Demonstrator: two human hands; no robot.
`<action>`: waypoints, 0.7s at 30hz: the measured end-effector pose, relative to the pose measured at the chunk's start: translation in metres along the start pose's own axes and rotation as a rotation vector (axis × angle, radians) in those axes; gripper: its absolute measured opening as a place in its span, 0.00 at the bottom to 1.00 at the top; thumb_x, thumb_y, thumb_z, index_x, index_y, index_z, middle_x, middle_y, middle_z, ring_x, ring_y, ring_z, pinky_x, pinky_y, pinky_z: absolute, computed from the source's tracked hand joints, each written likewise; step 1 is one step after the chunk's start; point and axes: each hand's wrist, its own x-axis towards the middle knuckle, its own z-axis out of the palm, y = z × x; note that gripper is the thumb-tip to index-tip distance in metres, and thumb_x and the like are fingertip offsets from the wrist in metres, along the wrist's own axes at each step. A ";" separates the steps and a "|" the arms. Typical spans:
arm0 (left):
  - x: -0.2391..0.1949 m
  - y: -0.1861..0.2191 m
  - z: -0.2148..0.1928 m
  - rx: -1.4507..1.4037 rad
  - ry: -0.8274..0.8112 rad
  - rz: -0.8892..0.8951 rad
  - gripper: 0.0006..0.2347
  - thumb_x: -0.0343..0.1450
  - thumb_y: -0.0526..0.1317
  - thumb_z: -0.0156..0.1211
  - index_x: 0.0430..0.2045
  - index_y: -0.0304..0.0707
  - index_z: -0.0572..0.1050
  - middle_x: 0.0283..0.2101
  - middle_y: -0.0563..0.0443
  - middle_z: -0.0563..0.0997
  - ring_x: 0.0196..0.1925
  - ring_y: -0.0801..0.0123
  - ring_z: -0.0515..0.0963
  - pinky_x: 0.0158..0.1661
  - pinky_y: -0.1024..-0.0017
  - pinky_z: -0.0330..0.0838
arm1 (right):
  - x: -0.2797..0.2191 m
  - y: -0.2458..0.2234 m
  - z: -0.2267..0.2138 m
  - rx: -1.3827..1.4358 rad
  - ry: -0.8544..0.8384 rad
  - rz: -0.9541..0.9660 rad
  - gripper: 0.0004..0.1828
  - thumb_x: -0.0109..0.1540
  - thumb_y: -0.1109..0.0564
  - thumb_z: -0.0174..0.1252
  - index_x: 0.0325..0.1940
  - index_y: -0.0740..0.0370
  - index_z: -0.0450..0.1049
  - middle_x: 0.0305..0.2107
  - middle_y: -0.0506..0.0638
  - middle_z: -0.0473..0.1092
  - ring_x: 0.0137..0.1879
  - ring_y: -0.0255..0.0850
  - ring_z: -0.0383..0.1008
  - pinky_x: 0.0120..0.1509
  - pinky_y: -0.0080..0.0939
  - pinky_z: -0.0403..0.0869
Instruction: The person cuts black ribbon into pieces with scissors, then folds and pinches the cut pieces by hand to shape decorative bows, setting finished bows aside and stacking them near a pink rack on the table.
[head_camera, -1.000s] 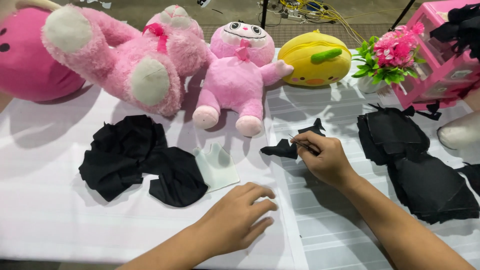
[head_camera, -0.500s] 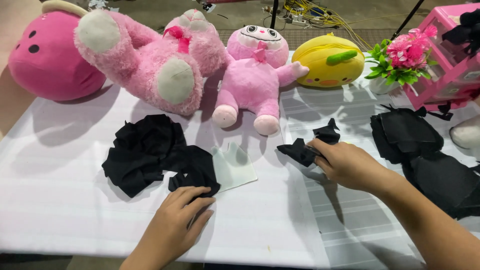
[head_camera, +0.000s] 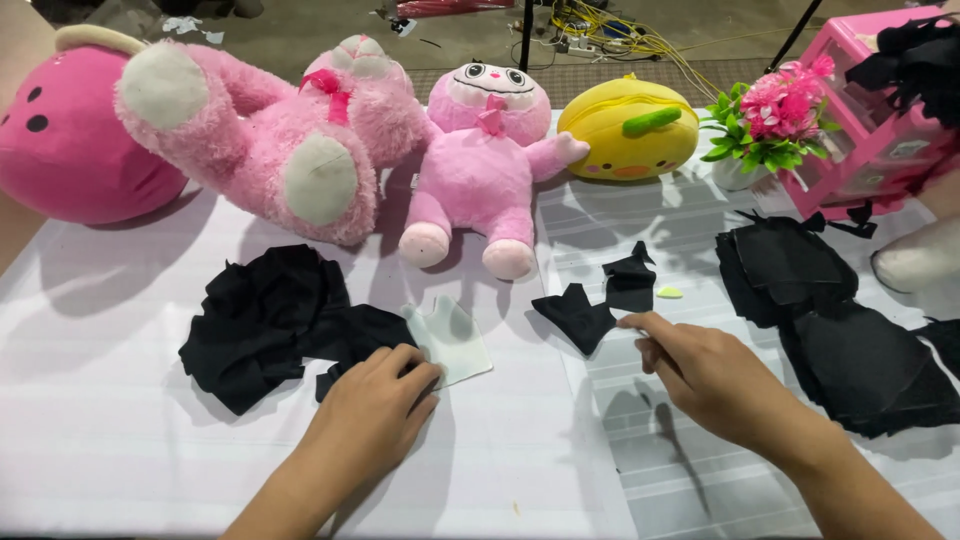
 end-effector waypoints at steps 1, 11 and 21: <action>0.004 -0.001 0.000 0.046 -0.050 -0.022 0.08 0.70 0.43 0.61 0.37 0.43 0.75 0.39 0.53 0.75 0.36 0.59 0.74 0.33 0.60 0.72 | -0.001 0.000 -0.001 -0.050 -0.118 0.035 0.24 0.64 0.53 0.48 0.65 0.40 0.66 0.34 0.45 0.78 0.45 0.46 0.78 0.50 0.47 0.73; 0.083 0.044 -0.005 -0.187 -0.049 0.207 0.06 0.72 0.40 0.56 0.39 0.42 0.73 0.39 0.51 0.77 0.43 0.55 0.75 0.34 0.58 0.74 | -0.047 -0.001 -0.020 -0.133 0.291 -0.107 0.27 0.60 0.57 0.55 0.65 0.52 0.69 0.51 0.43 0.76 0.59 0.43 0.73 0.50 0.53 0.78; 0.166 0.065 0.085 0.123 -0.024 -0.044 0.12 0.73 0.46 0.62 0.29 0.38 0.70 0.31 0.45 0.74 0.29 0.51 0.78 0.21 0.54 0.72 | -0.062 -0.003 -0.035 -0.224 -0.205 0.311 0.25 0.60 0.36 0.53 0.63 0.18 0.64 0.27 0.37 0.84 0.43 0.52 0.81 0.49 0.55 0.75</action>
